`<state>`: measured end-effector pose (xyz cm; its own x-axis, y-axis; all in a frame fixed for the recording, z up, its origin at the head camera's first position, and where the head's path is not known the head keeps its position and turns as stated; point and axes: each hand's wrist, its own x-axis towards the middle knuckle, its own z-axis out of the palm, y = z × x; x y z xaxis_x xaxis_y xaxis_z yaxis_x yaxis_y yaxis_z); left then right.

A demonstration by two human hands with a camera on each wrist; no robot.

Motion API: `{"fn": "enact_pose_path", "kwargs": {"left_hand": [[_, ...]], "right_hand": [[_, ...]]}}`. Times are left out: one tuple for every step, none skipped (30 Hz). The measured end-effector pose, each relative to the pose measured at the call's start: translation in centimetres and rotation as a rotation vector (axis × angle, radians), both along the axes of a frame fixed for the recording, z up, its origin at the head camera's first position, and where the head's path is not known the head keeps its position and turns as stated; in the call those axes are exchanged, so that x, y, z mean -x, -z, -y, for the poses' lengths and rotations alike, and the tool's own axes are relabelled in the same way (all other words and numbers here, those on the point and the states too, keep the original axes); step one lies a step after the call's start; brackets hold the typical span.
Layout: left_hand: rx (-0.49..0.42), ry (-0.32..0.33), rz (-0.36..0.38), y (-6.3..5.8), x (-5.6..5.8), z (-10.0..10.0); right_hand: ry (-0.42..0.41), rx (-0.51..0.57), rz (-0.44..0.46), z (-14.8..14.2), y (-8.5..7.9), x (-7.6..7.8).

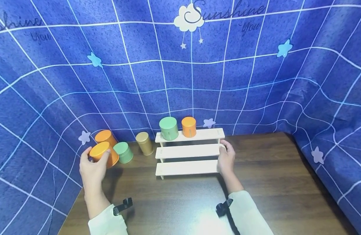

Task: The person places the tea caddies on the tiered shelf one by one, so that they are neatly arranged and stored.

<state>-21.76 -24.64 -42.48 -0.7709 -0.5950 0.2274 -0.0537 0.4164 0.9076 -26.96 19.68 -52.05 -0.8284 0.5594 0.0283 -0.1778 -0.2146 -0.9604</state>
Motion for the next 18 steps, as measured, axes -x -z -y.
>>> {"fn": "enact_pose_path", "kwargs": {"left_hand": [[0.003,0.015,-0.013,-0.3,0.0,-0.3],[0.009,0.032,-0.021,-0.6,-0.1,-0.6],[0.015,0.046,-0.029,-0.8,-0.2,-0.8],[0.025,0.059,-0.032,-1.0,-0.3,-1.1],[0.035,0.07,-0.036,-1.2,-0.4,-1.3],[0.047,0.08,-0.039,-1.4,-0.5,-1.6],[0.057,0.089,-0.04,-1.5,-0.6,-1.8],[0.068,0.097,-0.039,-1.7,-0.7,-2.0],[0.075,0.105,-0.042,-1.8,-0.8,-2.3],[0.084,0.113,-0.043,-2.0,-0.8,-2.5],[0.093,0.12,-0.046,-2.2,-0.9,-2.8],[0.103,0.129,-0.048,-2.3,-0.9,-3.1],[0.112,0.137,-0.054,-2.5,-0.9,-3.3],[0.128,0.141,-0.056,-2.6,-0.9,-3.6],[0.138,0.146,-0.062,-2.8,-1.0,-3.9],[0.152,0.15,-0.068,-2.9,-1.0,-4.1],[0.167,0.151,-0.073,-3.0,-1.1,-4.3],[0.185,0.153,-0.079,-3.1,-1.2,-4.5]], "right_hand": [[-0.001,-0.001,-0.001,0.0,0.0,0.0],[-0.001,-0.005,-0.001,0.0,0.0,0.0],[-0.001,-0.016,0.005,-0.1,0.0,0.0],[-0.004,-0.025,0.012,-0.1,0.1,0.0],[-0.007,-0.038,0.021,-0.1,0.1,-0.1],[-0.01,-0.05,0.03,-0.1,0.2,-0.1],[-0.014,-0.066,0.038,-0.2,0.2,-0.1],[-0.017,-0.08,0.045,-0.2,0.3,-0.2],[-0.021,-0.091,0.048,-0.2,0.3,-0.2],[-0.023,-0.097,0.046,-0.3,0.4,-0.2],[-0.021,-0.102,0.044,-0.3,0.4,-0.2],[-0.019,-0.103,0.04,-0.3,0.3,-0.2],[-0.018,-0.103,0.038,-0.4,0.3,-0.1],[-0.016,-0.1,0.037,-0.4,0.3,-0.1],[-0.016,-0.095,0.037,-0.4,0.2,-0.1],[-0.016,-0.091,0.041,-0.5,0.2,-0.1],[-0.019,-0.084,0.044,-0.5,0.2,-0.1],[-0.022,-0.08,0.05,-0.5,0.3,-0.1]]}}
